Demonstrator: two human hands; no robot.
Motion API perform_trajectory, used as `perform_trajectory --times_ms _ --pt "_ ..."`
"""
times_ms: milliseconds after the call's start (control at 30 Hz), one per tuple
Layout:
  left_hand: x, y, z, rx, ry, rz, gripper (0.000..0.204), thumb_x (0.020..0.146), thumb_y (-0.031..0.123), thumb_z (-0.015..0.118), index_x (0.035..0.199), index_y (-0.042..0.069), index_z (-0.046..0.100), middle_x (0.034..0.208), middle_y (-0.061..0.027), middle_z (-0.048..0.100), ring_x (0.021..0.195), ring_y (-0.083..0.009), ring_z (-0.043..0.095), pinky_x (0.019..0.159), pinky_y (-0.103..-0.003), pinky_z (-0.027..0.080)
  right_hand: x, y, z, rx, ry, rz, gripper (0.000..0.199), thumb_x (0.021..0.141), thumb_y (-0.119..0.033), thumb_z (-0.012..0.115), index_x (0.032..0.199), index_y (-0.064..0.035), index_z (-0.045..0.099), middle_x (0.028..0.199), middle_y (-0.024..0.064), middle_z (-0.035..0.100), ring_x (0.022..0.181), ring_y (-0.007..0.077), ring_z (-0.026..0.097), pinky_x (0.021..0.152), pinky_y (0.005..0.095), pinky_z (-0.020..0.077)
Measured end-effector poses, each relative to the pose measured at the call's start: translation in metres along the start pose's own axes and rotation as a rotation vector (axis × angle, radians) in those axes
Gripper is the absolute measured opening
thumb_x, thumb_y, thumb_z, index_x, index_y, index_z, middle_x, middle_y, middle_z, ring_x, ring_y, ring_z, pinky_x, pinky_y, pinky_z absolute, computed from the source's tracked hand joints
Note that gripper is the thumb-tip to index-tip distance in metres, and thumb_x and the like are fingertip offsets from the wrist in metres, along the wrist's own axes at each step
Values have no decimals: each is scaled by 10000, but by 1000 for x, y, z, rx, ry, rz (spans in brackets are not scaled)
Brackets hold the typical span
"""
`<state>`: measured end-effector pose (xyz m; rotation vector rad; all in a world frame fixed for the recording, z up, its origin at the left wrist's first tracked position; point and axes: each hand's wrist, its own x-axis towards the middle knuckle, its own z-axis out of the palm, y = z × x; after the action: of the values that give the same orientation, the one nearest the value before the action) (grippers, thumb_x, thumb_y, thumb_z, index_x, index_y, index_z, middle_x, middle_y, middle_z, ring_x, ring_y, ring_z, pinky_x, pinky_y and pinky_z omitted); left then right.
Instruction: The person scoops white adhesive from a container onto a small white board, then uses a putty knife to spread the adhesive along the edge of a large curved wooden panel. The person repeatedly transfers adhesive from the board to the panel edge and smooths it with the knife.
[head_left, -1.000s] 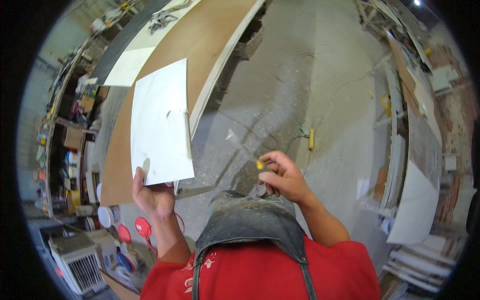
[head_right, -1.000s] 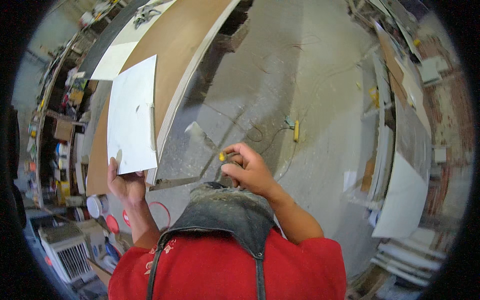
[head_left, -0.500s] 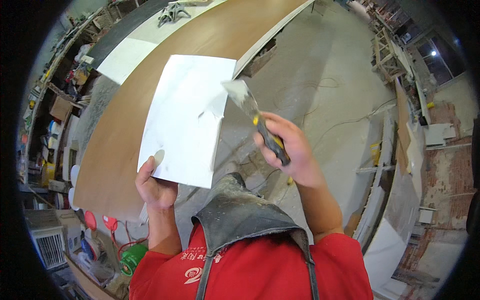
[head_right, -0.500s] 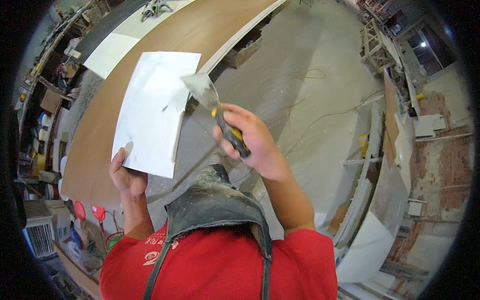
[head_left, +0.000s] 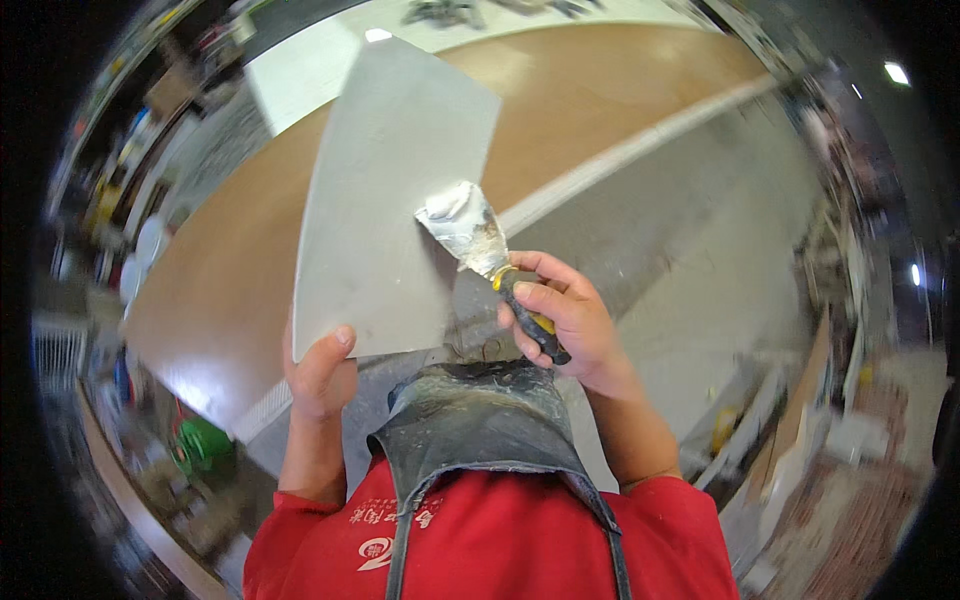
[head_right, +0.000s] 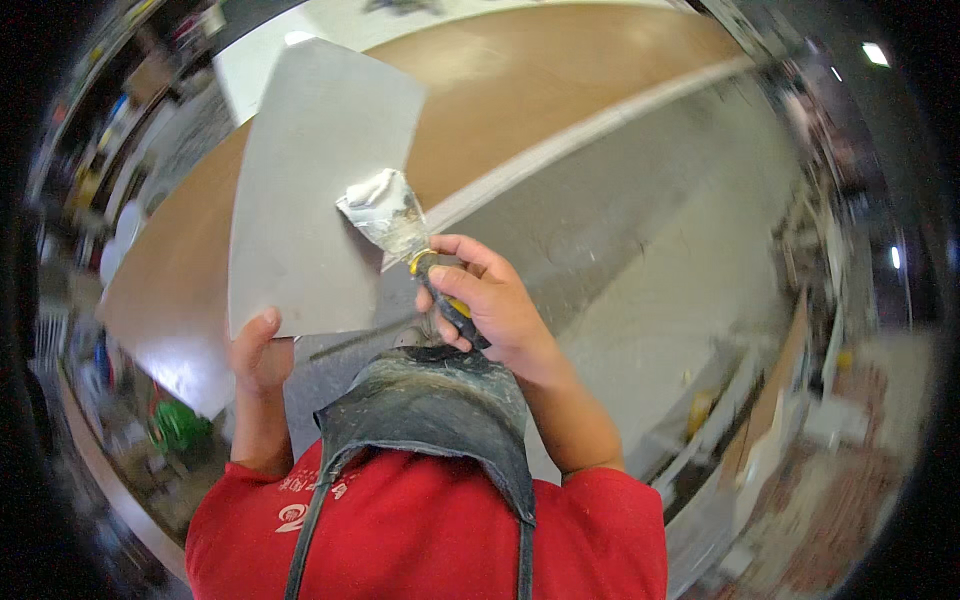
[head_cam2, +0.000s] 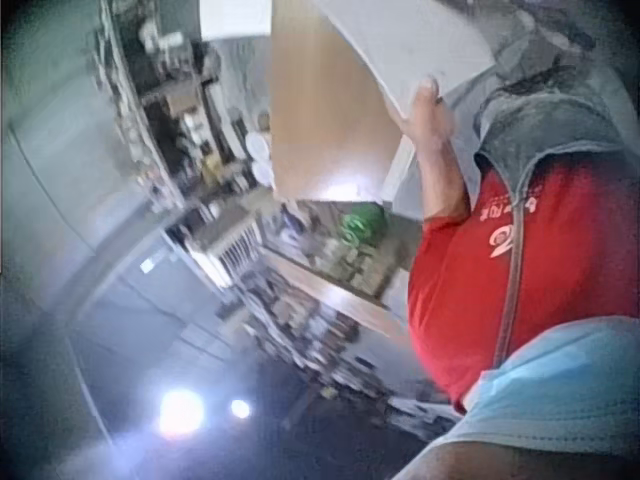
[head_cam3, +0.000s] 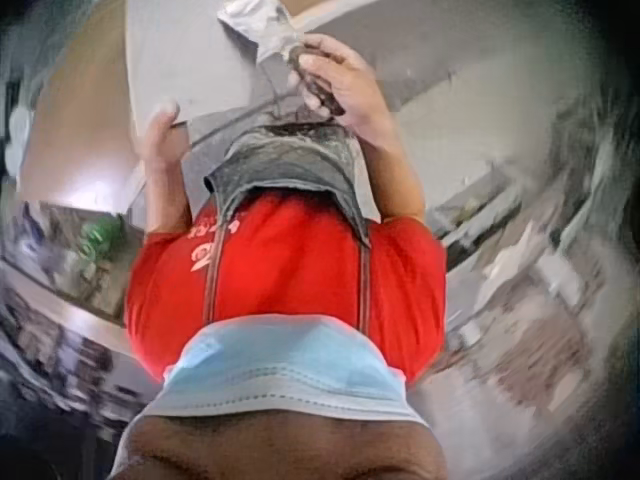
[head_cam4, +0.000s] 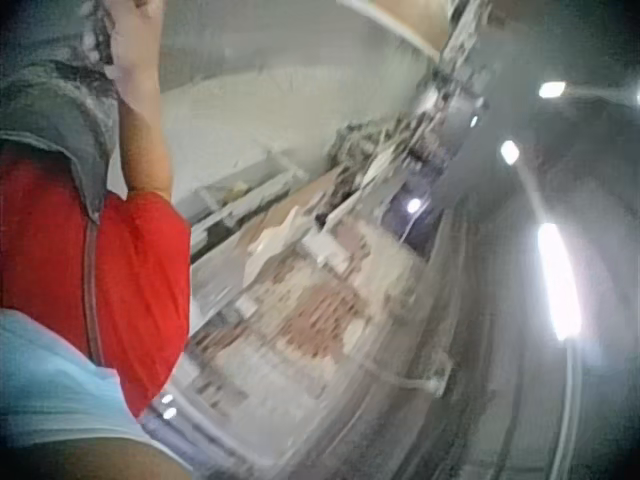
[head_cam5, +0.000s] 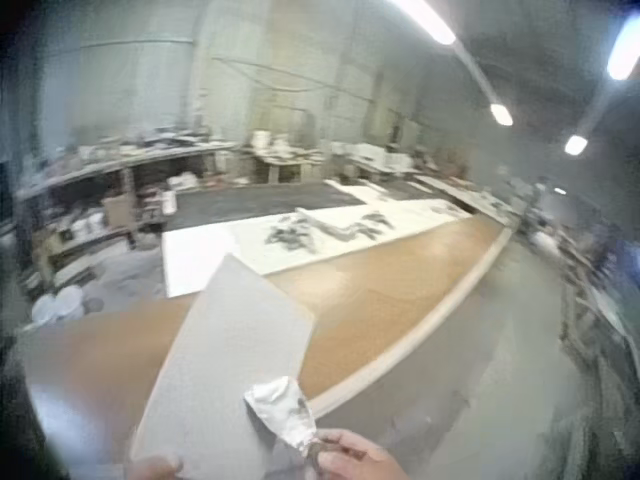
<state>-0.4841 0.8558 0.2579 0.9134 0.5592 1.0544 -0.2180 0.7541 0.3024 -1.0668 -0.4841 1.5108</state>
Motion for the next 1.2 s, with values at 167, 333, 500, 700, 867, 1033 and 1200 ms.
perform_trajectory --times_ms 167,333,500,700,867,1033,1200 --pt "-38 -13 11 -272 312 -107 690 847 166 611 1465 -60 403 1388 -215 564 1280 -340 558 1092 -468 428 51 -36 -16 -541 -119 13 369 947 -146 640 1302 -50 615 875 119 686 617 152 616 515 245 467" --pt "-82 -41 38 -654 633 123 654 877 174 566 1471 -47 406 1410 -189 560 1297 -334 546 1116 -476 405 67 -35 -10 -1297 -623 -585 343 876 -73 694 1219 -61 692 1017 134 722 852 240 707 770 338 564" --pt "-140 -52 90 -737 800 453 652 882 180 565 1482 -21 410 1422 -168 552 1325 -321 523 1148 -471 373 71 -16 0 -1264 -926 -524 362 863 -91 716 1224 -104 695 1081 162 729 916 308 717 789 379 564" --pt "-183 -73 92 -660 1201 666 586 899 154 564 1458 19 452 1394 -128 573 1305 -315 539 1124 -481 407 87 -8 27 -1363 -1150 -448 333 880 -107 701 1213 -100 702 1030 165 725 884 310 709 774 366 558" --pt "-204 -65 63 -604 1173 778 592 910 170 561 1470 20 440 1421 -125 559 1327 -299 523 1125 -469 398 110 -2 83 -1182 -1232 -300 333 896 -104 704 1228 -72 697 1021 149 729 886 255 715 781 334 548" --pt "-212 -55 41 -596 1149 866 574 917 181 558 1457 16 458 1418 -127 564 1330 -293 522 1128 -462 393 103 9 156 -1301 -1479 -353 311 888 -89 698 1199 -85 708 1021 150 730 881 274 715 772 355 556" --pt "-235 -51 17 -469 1349 925 552 920 161 560 1439 -7 476 1407 -144 574 1331 -300 527 1138 -454 390 109 36 187 -1500 -1573 -512 319 865 -112 713 1182 -84 725 991 161 739 888 310 708 786 360 555"
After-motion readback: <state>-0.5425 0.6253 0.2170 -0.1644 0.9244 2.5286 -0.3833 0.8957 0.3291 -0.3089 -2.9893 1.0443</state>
